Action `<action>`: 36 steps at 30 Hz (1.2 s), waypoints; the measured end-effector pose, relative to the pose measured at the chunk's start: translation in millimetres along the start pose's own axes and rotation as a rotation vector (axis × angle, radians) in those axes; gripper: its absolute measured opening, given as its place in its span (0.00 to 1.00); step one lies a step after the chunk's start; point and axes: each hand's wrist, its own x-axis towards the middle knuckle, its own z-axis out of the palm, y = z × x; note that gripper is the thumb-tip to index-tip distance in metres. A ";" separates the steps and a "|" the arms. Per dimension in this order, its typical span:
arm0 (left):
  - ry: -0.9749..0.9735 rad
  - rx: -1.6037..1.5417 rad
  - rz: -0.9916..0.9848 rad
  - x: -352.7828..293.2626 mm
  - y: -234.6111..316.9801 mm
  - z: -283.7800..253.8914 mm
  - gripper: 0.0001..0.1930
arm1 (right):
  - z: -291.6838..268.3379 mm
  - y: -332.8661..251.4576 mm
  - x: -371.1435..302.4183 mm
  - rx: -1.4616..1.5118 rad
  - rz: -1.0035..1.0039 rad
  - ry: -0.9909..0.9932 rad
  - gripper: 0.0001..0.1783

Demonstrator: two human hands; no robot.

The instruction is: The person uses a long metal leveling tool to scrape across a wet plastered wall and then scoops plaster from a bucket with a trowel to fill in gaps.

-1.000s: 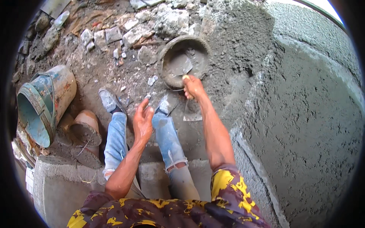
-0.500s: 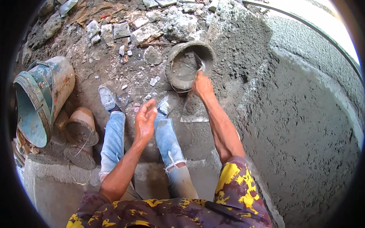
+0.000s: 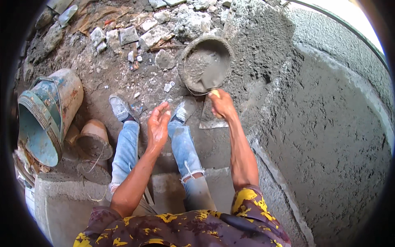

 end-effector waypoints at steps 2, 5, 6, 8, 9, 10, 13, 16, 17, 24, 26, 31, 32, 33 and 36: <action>-0.008 0.002 0.002 3.9 7.1 9.6 0.20 | -21.2 -13.6 5.5 -0.286 -0.108 0.187 0.18; -0.071 0.020 -0.016 13.0 8.7 30.6 0.20 | -19.2 2.5 50.5 -0.861 -0.395 0.366 0.21; -0.069 0.054 -0.002 5.4 6.4 28.4 0.20 | -12.4 5.3 42.1 -0.859 -0.343 0.242 0.21; -0.042 0.034 0.001 13.0 6.9 25.5 0.20 | -21.6 -27.3 35.9 -0.758 -0.324 0.159 0.20; -0.019 0.008 0.000 13.3 8.6 23.3 0.20 | -23.0 -48.4 28.3 -0.662 -0.298 0.077 0.20; -0.017 0.009 0.002 10.5 11.6 22.5 0.20 | -24.6 -66.6 20.6 -0.577 -0.186 0.110 0.20; -0.073 -0.043 -0.020 3.6 6.7 40.6 0.20 | -26.3 11.2 54.2 -0.851 -0.302 0.305 0.20; -0.012 -0.034 -0.004 -2.1 5.7 18.4 0.19 | -21.0 -33.0 23.2 -0.790 -0.270 0.087 0.19; -0.017 -0.039 -0.006 -2.1 6.2 18.0 0.19 | -31.5 -48.0 16.2 -0.626 -0.210 0.031 0.18; 0.000 -0.008 -0.041 -5.6 8.4 5.3 0.19 | -7.6 -32.3 22.5 -0.775 -0.264 0.055 0.21; -0.044 -0.021 -0.022 4.1 21.2 17.4 0.19 | -27.4 -33.4 36.7 -0.605 -0.200 0.187 0.22; -0.001 -0.013 -0.031 0.2 8.3 3.1 0.19 | 8.8 -8.3 11.2 -0.751 -0.184 0.083 0.21; -0.005 -0.025 -0.027 2.0 12.3 2.6 0.19 | -10.6 -22.6 -4.7 -0.712 -0.155 0.078 0.21; -0.010 -0.034 -0.021 2.0 15.4 2.7 0.19 | -31.5 -27.6 -11.5 -0.731 -0.159 0.117 0.21; -0.043 -0.036 -0.020 6.8 15.7 4.4 0.19 | -59.7 -32.4 24.8 -0.835 -0.191 0.253 0.19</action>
